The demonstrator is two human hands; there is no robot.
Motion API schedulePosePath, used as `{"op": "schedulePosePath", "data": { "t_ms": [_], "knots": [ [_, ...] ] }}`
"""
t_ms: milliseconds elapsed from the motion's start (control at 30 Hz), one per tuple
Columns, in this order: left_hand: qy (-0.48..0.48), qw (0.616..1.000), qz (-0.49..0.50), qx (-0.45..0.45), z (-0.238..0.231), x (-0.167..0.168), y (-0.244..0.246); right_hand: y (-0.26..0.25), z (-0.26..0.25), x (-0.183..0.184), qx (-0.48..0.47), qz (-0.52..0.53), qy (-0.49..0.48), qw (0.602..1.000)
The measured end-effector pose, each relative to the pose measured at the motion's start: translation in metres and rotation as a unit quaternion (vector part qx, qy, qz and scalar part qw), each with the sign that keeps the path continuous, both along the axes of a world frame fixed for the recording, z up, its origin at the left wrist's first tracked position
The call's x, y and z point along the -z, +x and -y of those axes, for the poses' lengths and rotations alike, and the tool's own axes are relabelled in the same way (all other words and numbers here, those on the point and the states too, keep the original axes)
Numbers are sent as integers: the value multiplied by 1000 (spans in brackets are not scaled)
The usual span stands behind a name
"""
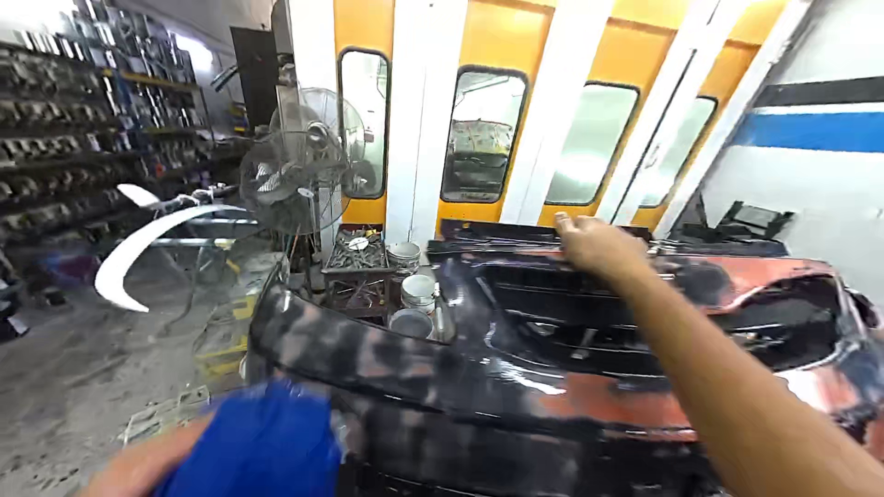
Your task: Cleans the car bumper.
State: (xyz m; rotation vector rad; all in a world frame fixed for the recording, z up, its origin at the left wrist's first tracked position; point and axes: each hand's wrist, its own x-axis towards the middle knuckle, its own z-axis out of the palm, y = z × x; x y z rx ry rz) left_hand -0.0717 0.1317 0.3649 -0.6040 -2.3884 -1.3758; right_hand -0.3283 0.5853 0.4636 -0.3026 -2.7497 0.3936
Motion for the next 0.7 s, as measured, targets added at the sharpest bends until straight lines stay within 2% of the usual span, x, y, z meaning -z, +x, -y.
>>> {"op": "schedulePosePath", "data": {
  "t_ms": [100,167,233,300,367,433,500,533,567,633,700],
  "knots": [
    [-62,992,-109,-4,-75,-106,-54,10,-7,-3,-13,5,11,1000],
    [-62,990,-129,1,-130,-162,-86,16,-13,-6,-18,11,8,1000],
    [-51,991,-121,23,-184,-206,-117,22,-21,-8,-30,5,-11,999],
    [-54,991,-111,54,-231,-231,-153,28,-32,-12,-38,-4,-38,999],
    [-102,987,-85,90,-266,-232,-189,34,-38,-13,-44,-7,-44,998],
    [-207,970,-58,116,-283,-215,-219,40,-41,-12,-41,2,-31,999],
    [-308,948,-26,81,-279,-191,-239,45,-42,-11,-43,25,-8,999],
    [-317,947,-14,39,-268,-177,-250,48,-42,-10,-45,31,5,998],
    [-289,957,2,-11,-254,-159,-261,51,-41,-8,-48,26,23,998],
    [-157,979,81,-100,-230,-118,-274,60,-41,-5,-61,14,46,997],
    [-18,975,194,-110,-221,-95,-268,69,-42,-4,-81,-21,53,995]
  ]
}}
